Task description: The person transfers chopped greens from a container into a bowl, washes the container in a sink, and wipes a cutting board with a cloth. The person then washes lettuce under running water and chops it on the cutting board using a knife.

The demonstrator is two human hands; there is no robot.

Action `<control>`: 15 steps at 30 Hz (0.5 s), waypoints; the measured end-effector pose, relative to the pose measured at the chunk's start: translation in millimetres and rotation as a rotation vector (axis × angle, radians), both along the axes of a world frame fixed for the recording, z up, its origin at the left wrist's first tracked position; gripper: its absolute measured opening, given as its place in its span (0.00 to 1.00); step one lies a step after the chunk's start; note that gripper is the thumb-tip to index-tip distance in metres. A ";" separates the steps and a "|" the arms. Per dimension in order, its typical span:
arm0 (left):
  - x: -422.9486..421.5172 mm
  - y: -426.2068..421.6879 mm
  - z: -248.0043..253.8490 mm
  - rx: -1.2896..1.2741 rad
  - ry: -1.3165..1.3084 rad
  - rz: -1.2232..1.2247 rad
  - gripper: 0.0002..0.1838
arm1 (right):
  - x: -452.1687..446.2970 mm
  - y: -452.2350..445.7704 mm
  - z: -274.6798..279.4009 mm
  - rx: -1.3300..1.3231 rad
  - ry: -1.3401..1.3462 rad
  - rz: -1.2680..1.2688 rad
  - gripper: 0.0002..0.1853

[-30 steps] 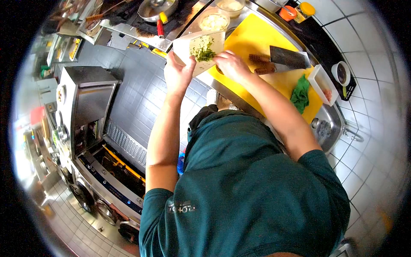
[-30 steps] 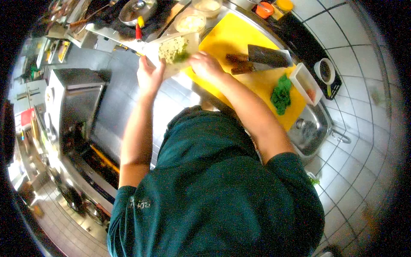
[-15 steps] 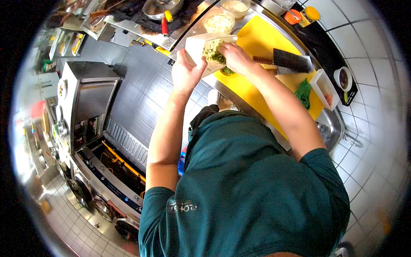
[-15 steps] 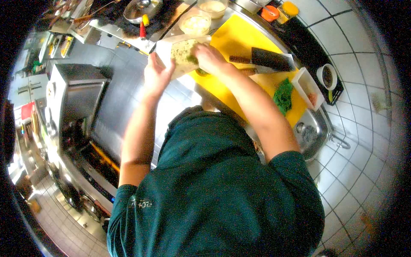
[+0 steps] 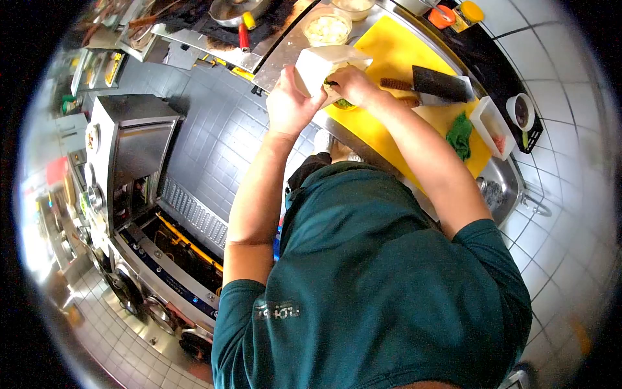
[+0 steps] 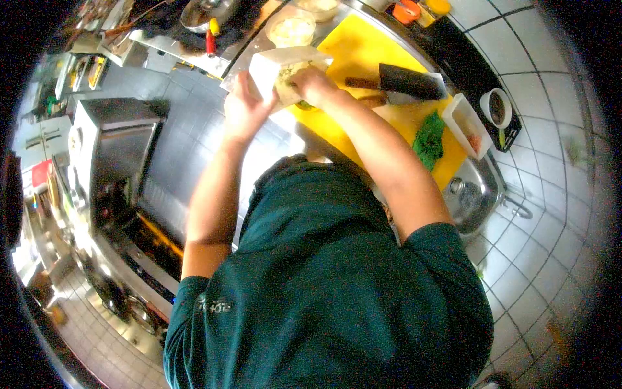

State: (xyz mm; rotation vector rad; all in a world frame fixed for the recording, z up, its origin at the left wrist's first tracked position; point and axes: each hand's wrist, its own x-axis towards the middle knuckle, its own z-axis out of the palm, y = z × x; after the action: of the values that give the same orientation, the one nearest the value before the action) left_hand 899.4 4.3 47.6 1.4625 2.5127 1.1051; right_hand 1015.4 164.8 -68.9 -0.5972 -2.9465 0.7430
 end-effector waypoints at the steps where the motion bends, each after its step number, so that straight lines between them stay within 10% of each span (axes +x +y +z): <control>1: 0.3 1.0 -0.7 -0.004 0.010 -0.004 0.37 | 2.4 -1.3 2.8 -0.023 0.009 -0.008 0.09; 15: -12.0 2.3 -1.8 -0.043 0.005 0.016 0.37 | 30.7 -11.2 6.4 0.091 0.059 0.015 0.09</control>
State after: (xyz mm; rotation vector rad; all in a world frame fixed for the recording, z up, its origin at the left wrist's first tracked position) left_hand 887.4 6.6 45.8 1.4389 2.5394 1.0437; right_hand 1046.1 153.6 -62.5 -0.5379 -2.9147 0.6134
